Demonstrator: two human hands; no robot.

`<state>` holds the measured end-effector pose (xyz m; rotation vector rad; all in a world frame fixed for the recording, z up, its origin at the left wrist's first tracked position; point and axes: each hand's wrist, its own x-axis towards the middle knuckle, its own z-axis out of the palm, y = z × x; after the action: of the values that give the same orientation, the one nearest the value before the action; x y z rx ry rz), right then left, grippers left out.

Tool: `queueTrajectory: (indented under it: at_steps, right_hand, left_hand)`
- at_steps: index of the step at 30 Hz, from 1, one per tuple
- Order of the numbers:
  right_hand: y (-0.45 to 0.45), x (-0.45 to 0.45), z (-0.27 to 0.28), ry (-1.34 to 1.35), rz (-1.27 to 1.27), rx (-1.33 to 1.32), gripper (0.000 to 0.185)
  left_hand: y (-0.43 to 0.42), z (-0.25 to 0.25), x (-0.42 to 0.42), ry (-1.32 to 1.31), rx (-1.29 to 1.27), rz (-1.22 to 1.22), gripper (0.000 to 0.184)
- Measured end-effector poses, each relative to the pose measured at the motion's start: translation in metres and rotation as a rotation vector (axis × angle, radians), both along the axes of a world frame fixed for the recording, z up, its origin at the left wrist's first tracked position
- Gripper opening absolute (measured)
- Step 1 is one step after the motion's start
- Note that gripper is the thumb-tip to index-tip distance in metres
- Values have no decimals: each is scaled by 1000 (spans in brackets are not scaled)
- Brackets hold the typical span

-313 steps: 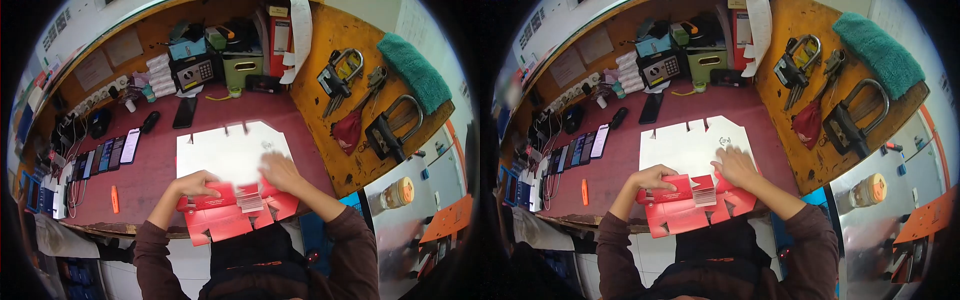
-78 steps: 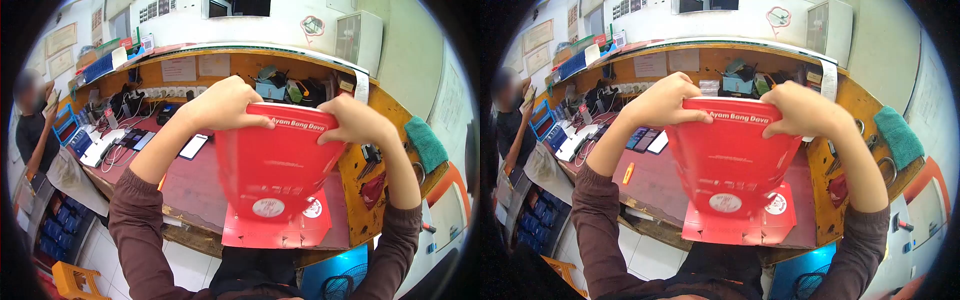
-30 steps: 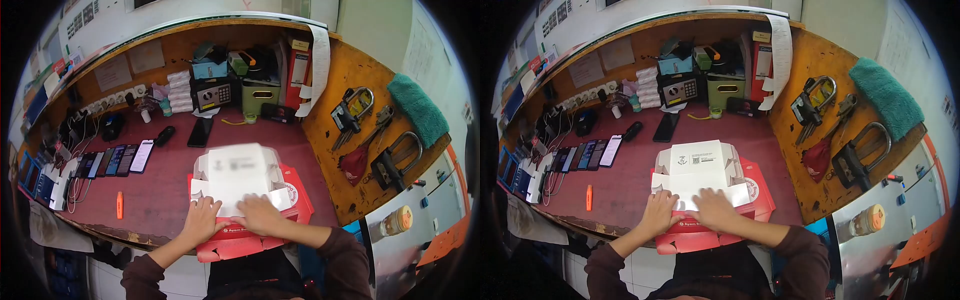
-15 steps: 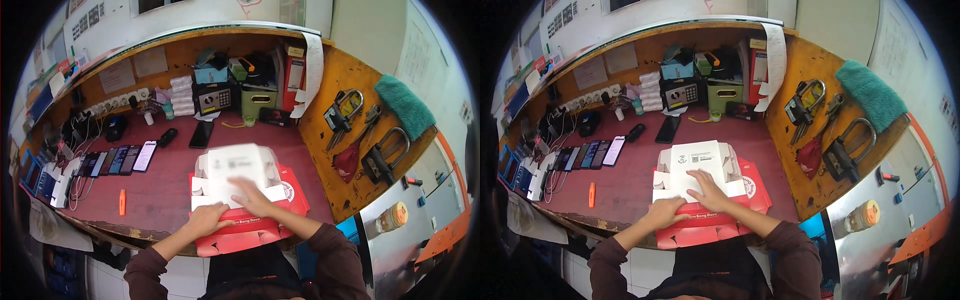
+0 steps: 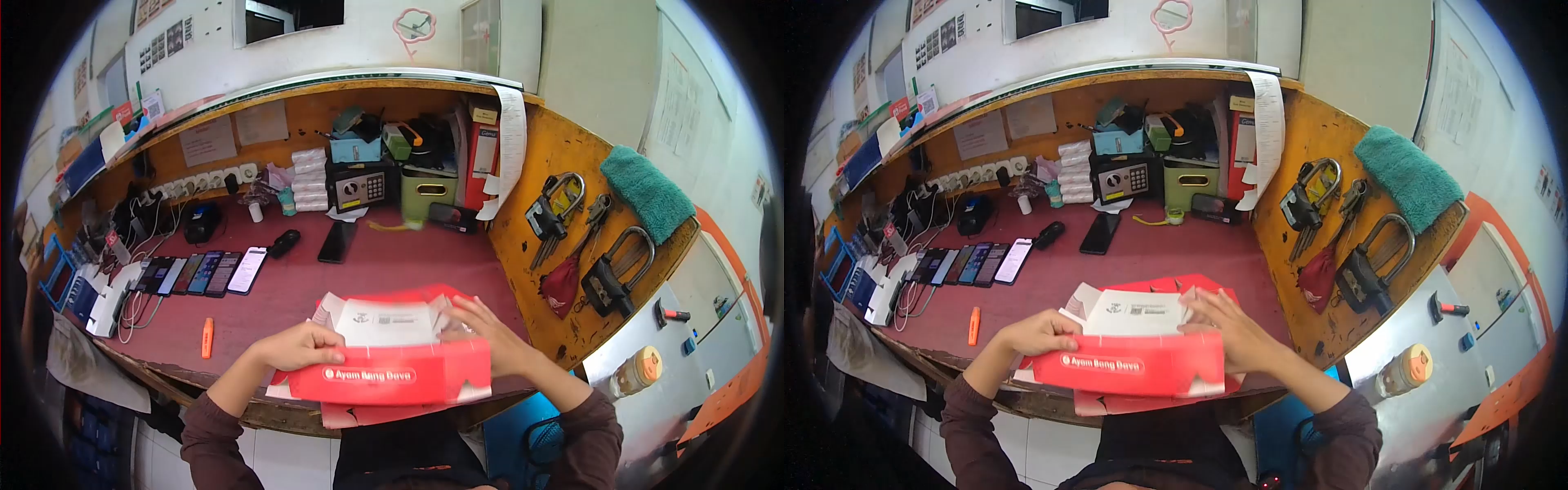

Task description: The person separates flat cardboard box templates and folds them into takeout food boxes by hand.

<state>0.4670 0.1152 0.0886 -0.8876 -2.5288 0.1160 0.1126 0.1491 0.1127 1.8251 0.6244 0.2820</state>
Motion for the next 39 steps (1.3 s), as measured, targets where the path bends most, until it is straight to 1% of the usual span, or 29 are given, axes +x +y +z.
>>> queueTrajectory:
  at_steps: [1, 3, 5, 6, 8, 9, 10, 11, 12, 13, 14, 15, 16, 17, 18, 19, 20, 22, 24, 26, 27, 28, 30, 32, 33, 35, 37, 38, 39]
  right_hand:
    - [-3, -1, -2, 30, 71, 38, 40]
    - [6, 9, -37, -80, 146, 47, 34]
    - [11, 15, -76, 147, 188, -47, 37]
    - [14, 17, -95, 144, 196, -46, 37]
    - [14, 18, -125, 383, 97, -69, 31]
    - [8, 16, -127, 390, 97, -68, 31]
    - [0, 14, -123, 380, -17, -46, 30]
    - [-7, 15, -124, 367, -128, -26, 28]
    - [-8, 27, -143, 407, -137, -173, 25]
    - [-11, 26, -141, 410, -136, -168, 25]
    - [-18, 21, -134, 701, -243, -363, 24]
    - [-22, 17, -131, 992, -351, -562, 22]
    - [-22, 26, -132, 853, -383, -655, 40]
    - [-21, 26, -135, 853, -389, -655, 40]
    - [-20, 27, -141, 890, -320, -604, 32]
    - [-20, 27, -144, 922, -247, -553, 26]
    - [-22, 27, -145, 912, -247, -558, 26]
    - [-26, 22, -137, 589, -262, -307, 33]
    - [-38, 13, -120, 548, -341, -381, 37]
    - [-46, 12, -102, 256, -438, -493, 45]
    - [-43, 8, -104, 258, -437, -486, 45]
    - [-41, 1, -108, 482, -408, -282, 41]
    - [-38, -6, -107, 710, -376, -81, 36]
    - [-29, -5, -89, 935, -409, -476, 25]
    - [-23, 7, -100, 810, -512, -495, 21]
    - [-19, 4, -81, 788, -558, -678, 32]
    - [-6, 4, -98, 435, -731, -551, 50]
    - [4, -1, -91, 123, -891, -612, 65]
    - [7, 0, -88, 121, -888, -614, 65]
  left_hand:
    - [1, -1, 2, 2, 3, -3, 22]
    - [1, -3, 6, 140, -42, -106, 24]
    - [6, -7, -1, 74, -120, -106, 22]
    - [8, -7, -5, 84, -81, -126, 29]
    - [17, -12, -12, 104, -41, -148, 37]
    - [29, -21, -15, -36, 157, -72, 48]
    - [42, -31, -19, -179, 356, 6, 60]
    - [44, -50, -28, -177, 356, 7, 60]
    - [36, -80, -39, -355, -96, 264, 73]
    - [34, -104, -41, -477, -113, 340, 81]
    - [33, -128, -44, -601, -121, 410, 91]
    - [30, -121, -35, -594, -119, 404, 91]
    - [21, -111, -22, -551, 340, 377, 92]
    - [17, -107, -14, -495, 793, 338, 96]
    - [14, -120, -14, -465, 792, 480, 89]
    - [17, -137, -11, -471, 785, 487, 89]
    - [23, -157, -6, -416, 801, 650, 81]
    - [22, -150, 2, -364, 815, 818, 73]
    - [14, -131, 0, -485, 437, 824, 56]
    - [6, -118, 0, -556, 401, 790, 50]
    - [6, -114, 0, -623, 365, 757, 44]
    - [7, -121, -5, -595, 376, 781, 36]
    - [-6, -116, -6, -492, 333, 816, 33]
    - [-10, -126, -6, -317, 273, 887, 24]
    - [-11, -127, -4, -304, 263, 886, 24]
    - [-16, -131, 7, -338, 207, 899, 21]
    - [-21, -143, 14, -236, 242, 979, 26]
    - [-22, -145, 15, -30, 357, 1022, 31]
    - [-21, -146, 15, 170, 487, 1061, 35]
